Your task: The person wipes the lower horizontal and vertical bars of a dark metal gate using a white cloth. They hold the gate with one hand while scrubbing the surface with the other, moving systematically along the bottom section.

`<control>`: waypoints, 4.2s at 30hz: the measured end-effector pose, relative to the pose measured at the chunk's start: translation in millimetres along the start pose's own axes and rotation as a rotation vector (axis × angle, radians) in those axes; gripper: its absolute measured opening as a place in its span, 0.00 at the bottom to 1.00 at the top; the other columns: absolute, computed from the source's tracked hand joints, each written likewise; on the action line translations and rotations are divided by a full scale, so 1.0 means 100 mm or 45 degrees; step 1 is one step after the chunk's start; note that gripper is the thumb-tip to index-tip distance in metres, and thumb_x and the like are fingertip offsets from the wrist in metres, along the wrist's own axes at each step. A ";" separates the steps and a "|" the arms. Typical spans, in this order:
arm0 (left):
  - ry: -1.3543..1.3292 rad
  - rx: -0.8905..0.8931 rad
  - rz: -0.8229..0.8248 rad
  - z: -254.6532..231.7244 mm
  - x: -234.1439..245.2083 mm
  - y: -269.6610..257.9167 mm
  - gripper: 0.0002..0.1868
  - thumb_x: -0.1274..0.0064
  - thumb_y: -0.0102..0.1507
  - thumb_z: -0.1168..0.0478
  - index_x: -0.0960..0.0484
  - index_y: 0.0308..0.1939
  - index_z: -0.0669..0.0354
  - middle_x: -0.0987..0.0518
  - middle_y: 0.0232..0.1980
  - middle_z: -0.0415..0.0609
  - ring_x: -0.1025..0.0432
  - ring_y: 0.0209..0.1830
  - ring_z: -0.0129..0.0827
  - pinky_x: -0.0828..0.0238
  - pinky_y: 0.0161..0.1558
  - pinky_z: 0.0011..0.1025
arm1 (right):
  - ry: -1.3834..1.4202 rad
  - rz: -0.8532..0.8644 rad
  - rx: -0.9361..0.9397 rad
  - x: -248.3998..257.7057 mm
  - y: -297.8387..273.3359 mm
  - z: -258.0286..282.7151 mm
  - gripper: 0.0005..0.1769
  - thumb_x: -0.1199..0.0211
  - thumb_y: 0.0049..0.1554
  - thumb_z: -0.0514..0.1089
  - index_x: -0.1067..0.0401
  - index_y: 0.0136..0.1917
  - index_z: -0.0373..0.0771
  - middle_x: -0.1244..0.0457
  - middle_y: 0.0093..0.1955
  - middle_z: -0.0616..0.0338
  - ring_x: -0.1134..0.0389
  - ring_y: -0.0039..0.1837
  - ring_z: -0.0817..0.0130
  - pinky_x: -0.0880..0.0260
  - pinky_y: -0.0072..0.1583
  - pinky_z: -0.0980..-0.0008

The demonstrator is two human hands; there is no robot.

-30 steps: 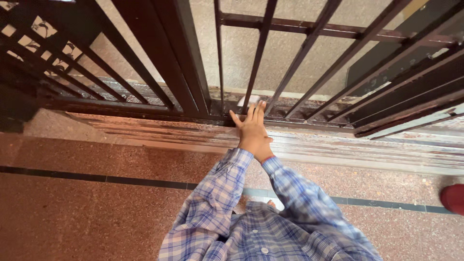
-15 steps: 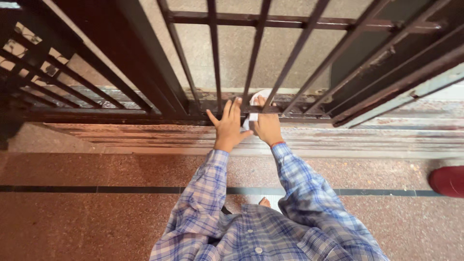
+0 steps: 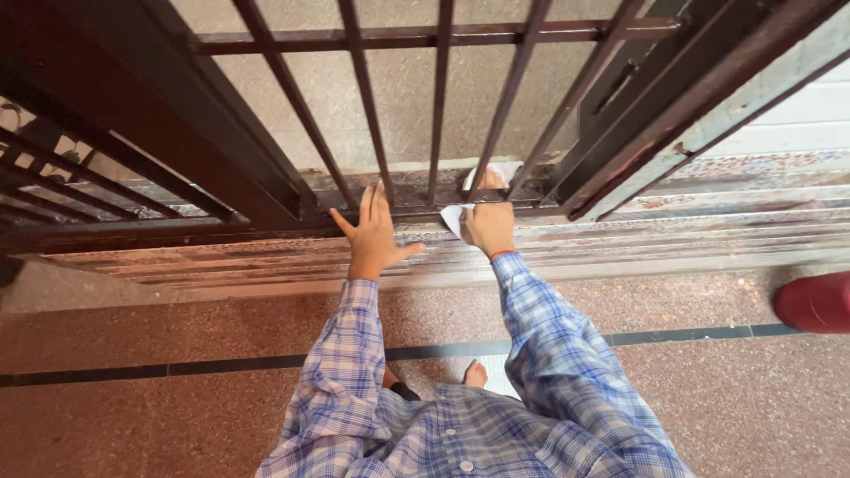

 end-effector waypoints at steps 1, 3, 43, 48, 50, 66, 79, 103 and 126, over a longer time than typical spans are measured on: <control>0.001 -0.004 -0.022 0.00 -0.03 -0.01 0.80 0.37 0.39 0.19 0.54 0.77 0.70 0.58 0.84 0.53 0.68 0.83 0.41 0.87 0.65 0.81 | 0.011 -0.009 0.027 0.02 -0.06 -0.03 0.36 0.43 0.56 0.44 0.41 0.73 0.21 0.46 0.75 0.32 0.46 0.77 0.40 0.46 0.72 0.51; -0.011 -0.027 -0.122 -0.01 -0.08 -0.01 0.78 0.38 0.41 0.19 0.51 0.76 0.73 0.55 0.83 0.55 0.67 0.84 0.41 0.85 0.65 0.81 | 0.035 -0.028 0.082 0.06 -0.25 -0.08 0.31 0.45 0.60 0.42 0.38 0.74 0.27 0.44 0.77 0.36 0.45 0.78 0.41 0.46 0.75 0.51; 0.275 0.194 -0.403 -0.11 -0.33 0.04 0.66 0.35 0.52 0.33 0.51 0.75 0.80 0.52 0.82 0.62 0.65 0.84 0.46 0.63 0.69 0.75 | 0.034 0.262 -0.170 0.72 -0.57 -1.10 0.38 0.29 0.52 0.42 0.40 0.72 0.50 0.50 0.85 0.57 0.28 0.55 0.49 0.27 0.53 0.55; 0.244 0.179 -0.413 -0.11 -0.34 0.04 0.67 0.36 0.52 0.33 0.51 0.75 0.81 0.52 0.82 0.63 0.64 0.84 0.47 0.63 0.69 0.75 | 0.226 0.288 -0.378 0.77 -0.69 -1.07 0.48 0.30 0.50 0.42 0.46 0.79 0.35 0.48 0.80 0.59 0.29 0.51 0.45 0.30 0.51 0.52; 0.245 0.184 -0.410 -0.09 -0.33 0.06 0.67 0.35 0.52 0.33 0.52 0.75 0.80 0.53 0.82 0.63 0.64 0.84 0.47 0.62 0.69 0.75 | 0.252 0.270 -0.336 0.69 -0.58 -1.14 0.42 0.28 0.51 0.44 0.42 0.74 0.32 0.48 0.79 0.56 0.30 0.52 0.44 0.30 0.52 0.52; 0.321 0.196 -0.372 -0.13 -0.32 0.03 0.68 0.38 0.52 0.29 0.49 0.74 0.83 0.50 0.81 0.67 0.67 0.84 0.47 0.57 0.67 0.74 | 0.549 0.109 -0.469 0.53 -1.20 -1.49 0.13 0.39 0.63 0.42 0.26 0.59 0.35 0.30 0.56 0.41 0.28 0.59 0.49 0.30 0.60 0.55; 0.338 0.188 -0.465 -0.14 -0.33 0.01 0.66 0.38 0.53 0.31 0.48 0.75 0.83 0.50 0.82 0.64 0.65 0.85 0.47 0.55 0.67 0.73 | -0.192 -0.704 0.088 3.32 0.86 -0.49 0.31 0.49 0.68 0.46 0.41 0.81 0.35 0.51 0.85 0.45 0.56 0.86 0.45 0.68 0.85 0.41; 0.376 0.185 -0.449 -0.08 -0.37 0.05 0.69 0.40 0.53 0.27 0.48 0.75 0.84 0.53 0.83 0.64 0.65 0.84 0.48 0.53 0.67 0.71 | -0.307 -0.231 -0.069 0.96 -0.42 -1.56 0.41 0.45 0.57 0.43 0.49 0.81 0.29 0.51 0.83 0.40 0.60 0.86 0.42 0.81 0.78 0.32; 0.324 0.245 -0.308 -0.09 -0.36 0.10 0.72 0.37 0.51 0.28 0.55 0.77 0.81 0.59 0.84 0.60 0.71 0.85 0.44 0.46 0.65 0.67 | -0.407 -0.561 -0.008 2.55 0.60 -1.04 0.46 0.46 0.65 0.62 0.56 0.86 0.39 0.61 0.87 0.48 0.73 0.86 0.37 0.82 0.81 0.30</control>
Point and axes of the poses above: each hand's wrist, its own y-axis towards the middle knuckle, its own x-axis out of the back of the hand, z = x × y, the point moved 5 cm from there along y, towards the middle knuckle
